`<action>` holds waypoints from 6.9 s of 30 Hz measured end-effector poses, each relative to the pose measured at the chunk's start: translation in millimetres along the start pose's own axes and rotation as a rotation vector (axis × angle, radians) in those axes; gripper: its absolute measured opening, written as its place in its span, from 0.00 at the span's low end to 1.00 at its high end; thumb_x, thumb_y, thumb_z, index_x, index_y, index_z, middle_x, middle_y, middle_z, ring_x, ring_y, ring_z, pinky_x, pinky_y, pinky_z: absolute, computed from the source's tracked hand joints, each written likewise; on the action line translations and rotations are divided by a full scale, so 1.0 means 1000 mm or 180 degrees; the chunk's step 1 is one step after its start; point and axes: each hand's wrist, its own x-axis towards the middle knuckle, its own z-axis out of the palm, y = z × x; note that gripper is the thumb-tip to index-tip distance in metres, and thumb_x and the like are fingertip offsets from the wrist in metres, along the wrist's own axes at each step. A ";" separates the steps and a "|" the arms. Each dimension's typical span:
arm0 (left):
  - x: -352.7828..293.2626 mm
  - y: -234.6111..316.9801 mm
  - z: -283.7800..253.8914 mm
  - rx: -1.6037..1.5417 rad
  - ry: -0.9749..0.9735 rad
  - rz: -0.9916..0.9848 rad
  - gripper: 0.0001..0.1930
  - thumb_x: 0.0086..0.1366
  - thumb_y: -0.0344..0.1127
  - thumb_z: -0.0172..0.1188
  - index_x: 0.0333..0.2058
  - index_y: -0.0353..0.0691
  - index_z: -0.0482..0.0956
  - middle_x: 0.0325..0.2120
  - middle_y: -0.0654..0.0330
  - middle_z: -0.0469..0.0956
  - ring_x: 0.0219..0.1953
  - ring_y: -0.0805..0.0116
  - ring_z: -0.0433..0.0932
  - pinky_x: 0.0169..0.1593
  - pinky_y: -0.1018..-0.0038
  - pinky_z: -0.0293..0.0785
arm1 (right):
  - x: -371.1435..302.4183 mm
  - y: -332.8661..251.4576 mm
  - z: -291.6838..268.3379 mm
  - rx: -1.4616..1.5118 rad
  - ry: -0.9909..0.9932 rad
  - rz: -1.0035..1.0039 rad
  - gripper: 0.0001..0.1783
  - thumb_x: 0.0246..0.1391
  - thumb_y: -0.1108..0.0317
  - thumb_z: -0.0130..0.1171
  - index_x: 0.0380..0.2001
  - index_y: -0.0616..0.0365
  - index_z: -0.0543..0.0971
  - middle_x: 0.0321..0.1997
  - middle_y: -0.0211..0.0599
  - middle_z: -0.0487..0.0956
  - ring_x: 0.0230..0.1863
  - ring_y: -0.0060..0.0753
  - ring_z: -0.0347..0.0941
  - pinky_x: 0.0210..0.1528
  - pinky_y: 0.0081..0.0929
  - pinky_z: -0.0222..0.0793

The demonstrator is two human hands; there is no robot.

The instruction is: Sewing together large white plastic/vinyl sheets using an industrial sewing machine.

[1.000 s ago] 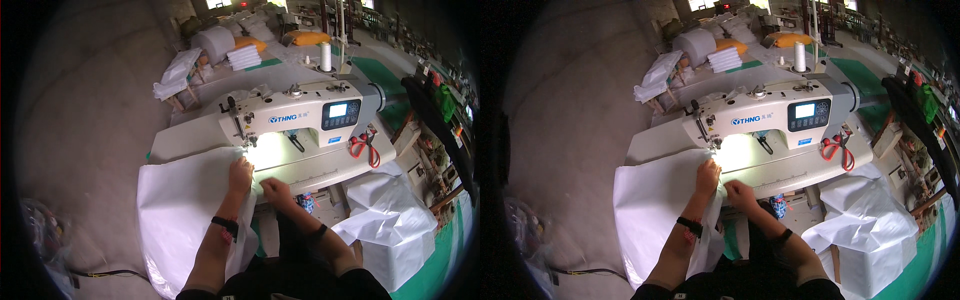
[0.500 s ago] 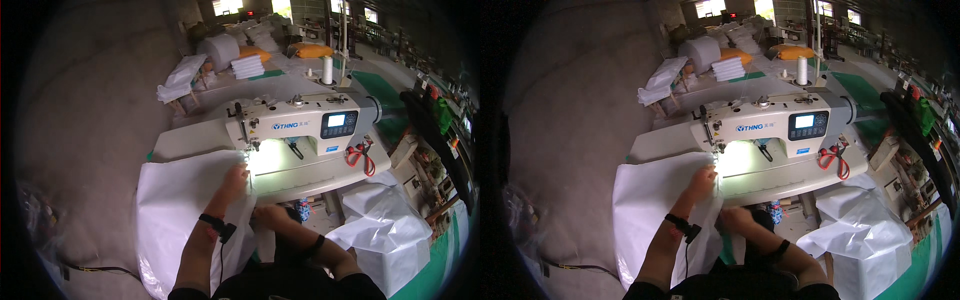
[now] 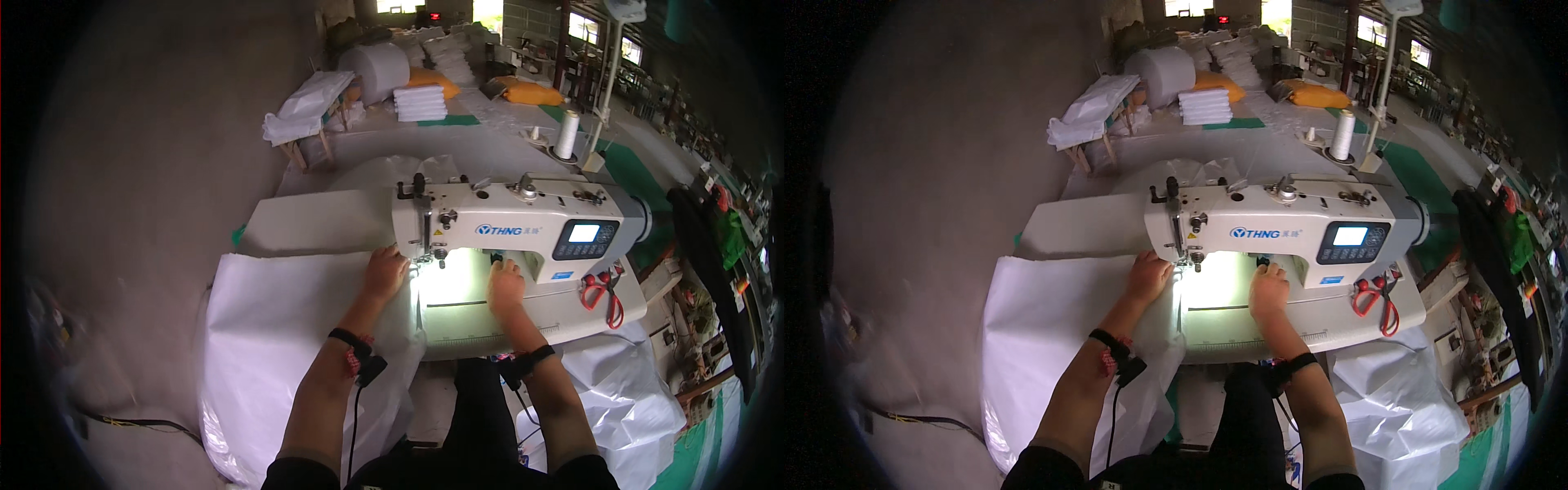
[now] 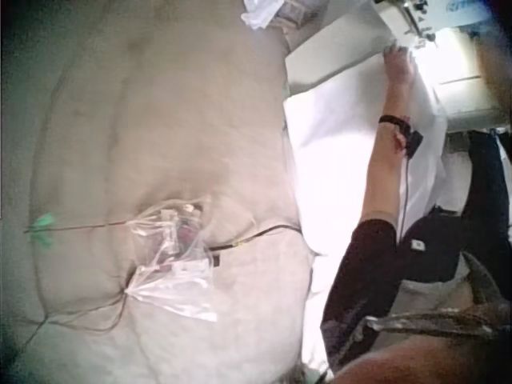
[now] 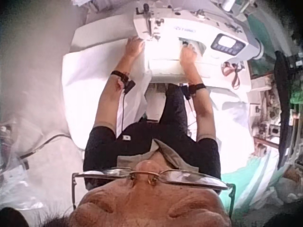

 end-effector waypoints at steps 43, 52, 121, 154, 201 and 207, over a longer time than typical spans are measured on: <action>-0.026 0.010 -0.022 -0.0885 -0.0107 -0.0944 0.07 0.57 0.38 0.52 0.27 0.42 0.73 0.22 0.54 0.76 0.27 0.51 0.76 0.31 0.57 0.71 | -0.014 -0.145 -0.025 0.0090 -0.0668 -0.0843 0.07 0.49 0.69 0.50 0.29 0.63 0.73 0.21 0.42 0.78 0.24 0.42 0.78 0.26 0.34 0.73; -0.032 0.007 -0.006 -0.0727 0.0544 -0.1083 0.08 0.58 0.38 0.55 0.23 0.42 0.71 0.22 0.54 0.75 0.23 0.50 0.74 0.26 0.58 0.69 | -0.042 -0.133 -0.044 0.0571 -0.0627 -0.0509 0.13 0.53 0.62 0.50 0.32 0.63 0.69 0.22 0.45 0.78 0.25 0.46 0.77 0.28 0.40 0.72; -0.192 -0.186 -0.206 0.0392 -0.1163 -0.1236 0.28 0.60 0.42 0.53 0.59 0.45 0.60 0.57 0.55 0.66 0.60 0.49 0.61 0.60 0.44 0.47 | -0.175 -0.294 -0.047 0.4094 -0.3096 -0.3524 0.33 0.48 0.72 0.53 0.60 0.56 0.58 0.60 0.46 0.64 0.57 0.45 0.63 0.59 0.40 0.56; -0.165 0.056 -0.256 0.0357 -0.1431 -0.1641 0.29 0.57 0.59 0.52 0.44 0.38 0.72 0.39 0.49 0.77 0.42 0.46 0.75 0.46 0.60 0.71 | -0.271 -0.119 -0.029 0.5153 -0.3979 0.0472 0.25 0.56 0.51 0.52 0.50 0.58 0.72 0.42 0.35 0.77 0.38 0.35 0.74 0.40 0.31 0.69; -0.274 0.201 -0.265 -0.1208 -0.1567 -0.1987 0.20 0.59 0.39 0.49 0.50 0.41 0.68 0.26 0.41 0.76 0.33 0.42 0.76 0.39 0.55 0.72 | -0.300 -0.072 -0.078 0.3300 -0.4783 0.0209 0.33 0.54 0.42 0.50 0.52 0.59 0.70 0.51 0.42 0.73 0.47 0.41 0.72 0.52 0.32 0.66; -0.276 0.199 -0.262 -0.0793 -0.2146 -0.1831 0.20 0.60 0.39 0.48 0.51 0.41 0.69 0.30 0.40 0.76 0.35 0.44 0.77 0.42 0.57 0.72 | -0.324 -0.115 -0.074 0.4789 -0.4466 -0.0730 0.24 0.54 0.53 0.56 0.46 0.61 0.74 0.42 0.40 0.76 0.36 0.30 0.74 0.40 0.26 0.71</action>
